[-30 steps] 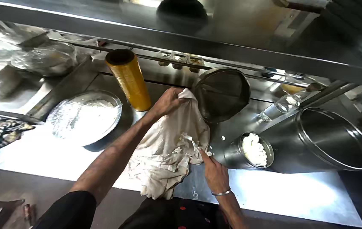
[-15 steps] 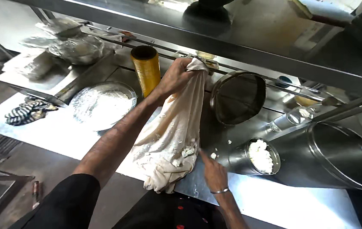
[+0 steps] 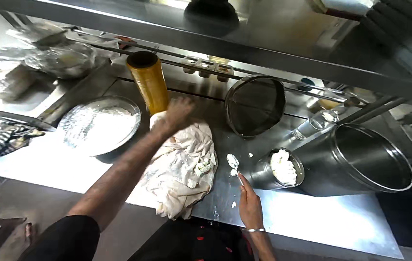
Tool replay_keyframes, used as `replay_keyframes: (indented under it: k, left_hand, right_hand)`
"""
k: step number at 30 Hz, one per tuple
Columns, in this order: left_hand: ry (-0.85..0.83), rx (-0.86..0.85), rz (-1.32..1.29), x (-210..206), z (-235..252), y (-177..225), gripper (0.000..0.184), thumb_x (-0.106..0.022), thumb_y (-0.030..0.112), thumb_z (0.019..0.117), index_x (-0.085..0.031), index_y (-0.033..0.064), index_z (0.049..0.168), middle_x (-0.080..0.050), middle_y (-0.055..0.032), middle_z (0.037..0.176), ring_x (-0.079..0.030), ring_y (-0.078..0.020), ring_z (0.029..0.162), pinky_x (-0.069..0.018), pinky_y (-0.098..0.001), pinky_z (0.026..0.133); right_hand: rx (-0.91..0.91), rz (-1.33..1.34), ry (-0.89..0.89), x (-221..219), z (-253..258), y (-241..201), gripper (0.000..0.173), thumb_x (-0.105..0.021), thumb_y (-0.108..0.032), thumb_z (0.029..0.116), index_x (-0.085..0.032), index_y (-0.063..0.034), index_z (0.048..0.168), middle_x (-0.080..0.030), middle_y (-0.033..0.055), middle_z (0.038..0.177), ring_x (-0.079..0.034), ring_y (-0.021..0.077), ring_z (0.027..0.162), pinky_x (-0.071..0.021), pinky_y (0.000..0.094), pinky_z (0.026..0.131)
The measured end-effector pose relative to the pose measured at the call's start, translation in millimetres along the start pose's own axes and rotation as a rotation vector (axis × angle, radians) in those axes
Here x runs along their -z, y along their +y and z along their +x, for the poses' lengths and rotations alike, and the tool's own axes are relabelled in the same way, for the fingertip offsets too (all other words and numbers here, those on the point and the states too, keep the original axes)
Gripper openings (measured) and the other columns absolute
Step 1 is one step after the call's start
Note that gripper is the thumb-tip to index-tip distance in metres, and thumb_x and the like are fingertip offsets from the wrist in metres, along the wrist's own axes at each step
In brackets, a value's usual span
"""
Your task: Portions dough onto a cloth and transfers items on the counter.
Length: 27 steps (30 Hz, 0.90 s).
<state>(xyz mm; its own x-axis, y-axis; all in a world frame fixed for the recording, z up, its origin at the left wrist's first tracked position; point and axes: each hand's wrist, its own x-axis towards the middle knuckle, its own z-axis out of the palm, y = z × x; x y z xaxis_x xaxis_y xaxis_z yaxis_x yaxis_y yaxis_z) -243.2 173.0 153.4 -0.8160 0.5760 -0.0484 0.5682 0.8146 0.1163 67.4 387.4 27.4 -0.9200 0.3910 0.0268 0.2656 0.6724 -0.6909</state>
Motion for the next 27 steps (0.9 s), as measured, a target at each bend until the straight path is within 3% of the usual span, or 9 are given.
replay_keyframes:
  k: [2, 4, 6, 9, 12, 15, 19, 24, 27]
  left_hand:
    - [-0.082, -0.216, -0.044, -43, 11, 36, 0.037, -0.073, 0.022, 0.0931, -0.069, 0.0131, 0.129, -0.062, -0.0144, 0.137, -0.054, -0.0380, 0.131, -0.0409, -0.0615, 0.108]
    - [-0.184, -0.356, -0.048, -93, 22, 61, 0.031, -0.065, 0.011, 0.0962, -0.072, 0.0184, 0.126, -0.064, -0.0072, 0.137, -0.055, -0.0315, 0.132, -0.0398, -0.0572, 0.112]
    - [-0.275, -0.398, -0.017, -132, 31, 70, 0.036, -0.063, 0.003, 0.0942, -0.071, 0.0192, 0.125, -0.063, -0.0053, 0.138, -0.052, -0.0301, 0.135, -0.0367, -0.0573, 0.115]
    - [-0.381, -0.410, 0.084, -157, 42, 71, 0.033, -0.066, 0.008, 0.0951, -0.069, 0.0172, 0.126, -0.063, -0.0086, 0.134, -0.051, -0.0325, 0.134, -0.0359, -0.0567, 0.114]
    - [-0.396, -0.527, 0.132, -143, 55, 70, 0.022, -0.065, 0.015, 0.0981, -0.073, 0.0119, 0.118, -0.066, -0.0123, 0.127, -0.054, -0.0346, 0.129, -0.0383, -0.0553, 0.112]
    - [-0.249, -0.644, 0.004, -110, 63, 73, 0.014, -0.066, 0.018, 0.0984, -0.075, 0.0140, 0.107, -0.069, -0.0097, 0.117, -0.059, -0.0320, 0.122, -0.0443, -0.0548, 0.106]
    - [-0.146, -0.662, -0.064, -66, 62, 81, 0.016, -0.064, 0.022, 0.0997, -0.076, 0.0179, 0.109, -0.069, -0.0061, 0.121, -0.060, -0.0296, 0.122, -0.0453, -0.0566, 0.104]
    - [-0.026, -0.695, -0.168, -40, 51, 87, 0.012, -0.066, 0.019, 0.0982, -0.075, 0.0165, 0.105, -0.069, -0.0074, 0.116, -0.063, -0.0299, 0.116, -0.0488, -0.0587, 0.098]
    - [0.005, -0.737, -0.161, -27, 45, 90, 0.012, -0.065, 0.018, 0.0984, -0.076, 0.0145, 0.104, -0.071, -0.0082, 0.113, -0.067, -0.0286, 0.109, -0.0531, -0.0541, 0.093]
  right_hand:
    - [0.001, -0.007, -0.016, -1, 3, -2, 0.044, -0.040, -0.018, 0.1077, -0.055, -0.0162, 0.149, -0.075, 0.0157, 0.096, -0.072, 0.0302, 0.077, -0.0580, 0.0527, 0.076]
    - [0.001, -0.023, -0.036, -2, 5, -7, 0.044, -0.041, -0.019, 0.1082, -0.055, -0.0174, 0.149, -0.075, 0.0149, 0.096, -0.072, 0.0297, 0.078, -0.0584, 0.0524, 0.077]
    - [-0.005, -0.028, -0.043, -1, 4, -10, 0.043, -0.041, -0.021, 0.1083, -0.055, -0.0196, 0.149, -0.075, 0.0132, 0.094, -0.072, 0.0283, 0.076, -0.0585, 0.0516, 0.075]
    - [-0.015, -0.018, -0.009, 4, -5, -8, 0.044, -0.040, -0.022, 0.1080, -0.055, -0.0191, 0.149, -0.075, 0.0121, 0.091, -0.071, 0.0272, 0.072, -0.0586, 0.0508, 0.071]
    - [-0.037, -0.004, 0.010, 11, -17, -2, 0.043, -0.041, -0.021, 0.1079, -0.056, -0.0166, 0.148, -0.074, 0.0121, 0.089, -0.070, 0.0258, 0.069, -0.0583, 0.0488, 0.069]
    - [-0.003, 0.001, 0.047, 16, -25, 0, 0.045, -0.041, -0.019, 0.1069, -0.055, -0.0142, 0.149, -0.073, 0.0107, 0.085, -0.067, 0.0228, 0.063, -0.0580, 0.0462, 0.064]
    - [0.123, -0.069, 0.162, 18, -21, -6, 0.045, -0.042, -0.020, 0.1054, -0.057, -0.0092, 0.147, -0.073, 0.0086, 0.078, -0.066, 0.0221, 0.057, -0.0578, 0.0452, 0.057]
    - [0.294, -0.218, 0.287, 13, 2, -27, 0.040, -0.048, -0.016, 0.1025, -0.066, -0.0103, 0.138, -0.075, 0.0096, 0.081, -0.071, 0.0253, 0.059, -0.0590, 0.0455, 0.054]
    - [0.352, -0.378, 0.306, -2, 10, -38, 0.040, -0.055, -0.010, 0.0968, -0.070, -0.0137, 0.134, -0.073, 0.0099, 0.075, -0.067, 0.0275, 0.052, -0.0549, 0.0449, 0.046]
